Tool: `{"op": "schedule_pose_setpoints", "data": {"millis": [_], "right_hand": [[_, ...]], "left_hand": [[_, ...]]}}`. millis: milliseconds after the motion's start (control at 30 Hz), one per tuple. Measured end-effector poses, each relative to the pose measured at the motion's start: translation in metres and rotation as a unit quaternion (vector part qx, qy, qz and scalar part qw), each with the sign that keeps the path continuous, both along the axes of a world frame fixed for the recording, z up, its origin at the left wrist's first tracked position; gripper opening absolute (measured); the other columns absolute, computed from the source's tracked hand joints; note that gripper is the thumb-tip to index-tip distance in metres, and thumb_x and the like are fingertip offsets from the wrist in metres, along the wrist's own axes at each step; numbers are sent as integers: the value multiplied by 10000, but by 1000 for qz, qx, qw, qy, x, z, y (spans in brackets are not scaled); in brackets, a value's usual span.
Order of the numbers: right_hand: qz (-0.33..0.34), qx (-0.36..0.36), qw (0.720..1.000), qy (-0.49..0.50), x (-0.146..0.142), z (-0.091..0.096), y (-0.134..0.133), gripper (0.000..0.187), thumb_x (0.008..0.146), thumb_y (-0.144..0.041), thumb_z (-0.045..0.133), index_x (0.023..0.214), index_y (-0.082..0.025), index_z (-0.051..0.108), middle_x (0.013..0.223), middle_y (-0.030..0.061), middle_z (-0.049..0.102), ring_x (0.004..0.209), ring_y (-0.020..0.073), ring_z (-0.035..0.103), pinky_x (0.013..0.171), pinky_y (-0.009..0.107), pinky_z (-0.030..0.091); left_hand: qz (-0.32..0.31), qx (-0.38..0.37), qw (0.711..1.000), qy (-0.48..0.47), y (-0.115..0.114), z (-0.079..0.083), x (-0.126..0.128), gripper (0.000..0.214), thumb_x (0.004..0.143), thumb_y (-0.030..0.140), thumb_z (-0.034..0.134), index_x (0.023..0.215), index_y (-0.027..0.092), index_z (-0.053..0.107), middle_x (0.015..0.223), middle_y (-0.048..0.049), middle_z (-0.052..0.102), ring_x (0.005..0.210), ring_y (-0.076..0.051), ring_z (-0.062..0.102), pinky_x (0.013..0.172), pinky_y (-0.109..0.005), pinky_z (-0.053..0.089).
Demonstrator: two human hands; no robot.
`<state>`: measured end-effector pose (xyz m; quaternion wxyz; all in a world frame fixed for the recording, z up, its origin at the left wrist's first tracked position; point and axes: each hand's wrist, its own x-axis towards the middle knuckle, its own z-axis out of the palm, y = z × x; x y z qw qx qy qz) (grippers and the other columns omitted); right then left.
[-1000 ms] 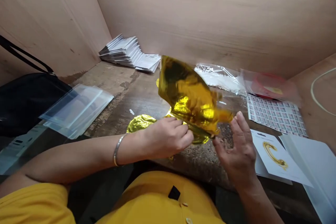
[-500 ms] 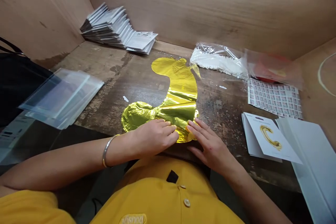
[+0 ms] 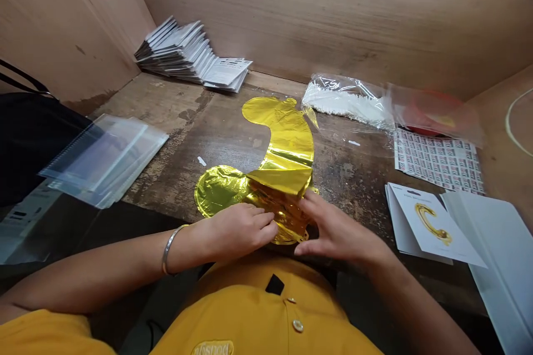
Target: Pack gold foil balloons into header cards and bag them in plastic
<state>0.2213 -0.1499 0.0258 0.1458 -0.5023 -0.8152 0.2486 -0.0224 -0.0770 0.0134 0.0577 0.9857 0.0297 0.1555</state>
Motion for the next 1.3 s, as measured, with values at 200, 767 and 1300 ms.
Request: {"op": "schedule_pose_setpoints", "data": {"millis": [200,767,1300], "right_hand": [[-76,14,997,-2,22,1,3,1072,701,-608,735,1540,-247,175,1606,155,159,1469,329,150,1144,547,269],[-88,90,991,48,9,-44,-2,320,880,-131,479,1076,-241,706,1130,69,725,1073,220,642,920,409,533],[-308,-47,943,-114,1,-32,81,253,851,-336,501,645,-214,581,615,47,643,587,196,575,542,271,331]], "left_hand": [[0,-3,1000,8,-1,-3,-3,188,910,79,417,970,134,587,936,-118,694,795,-168,681,692,-261,574],[2,-267,962,59,41,-4,-16,974,631,565,803,1403,135,394,1396,-221,506,1316,-347,465,1099,-518,357],[350,-356,861,-98,47,-34,11,394,882,227,558,1271,166,586,781,-23,729,687,-158,661,678,-279,494]]}}
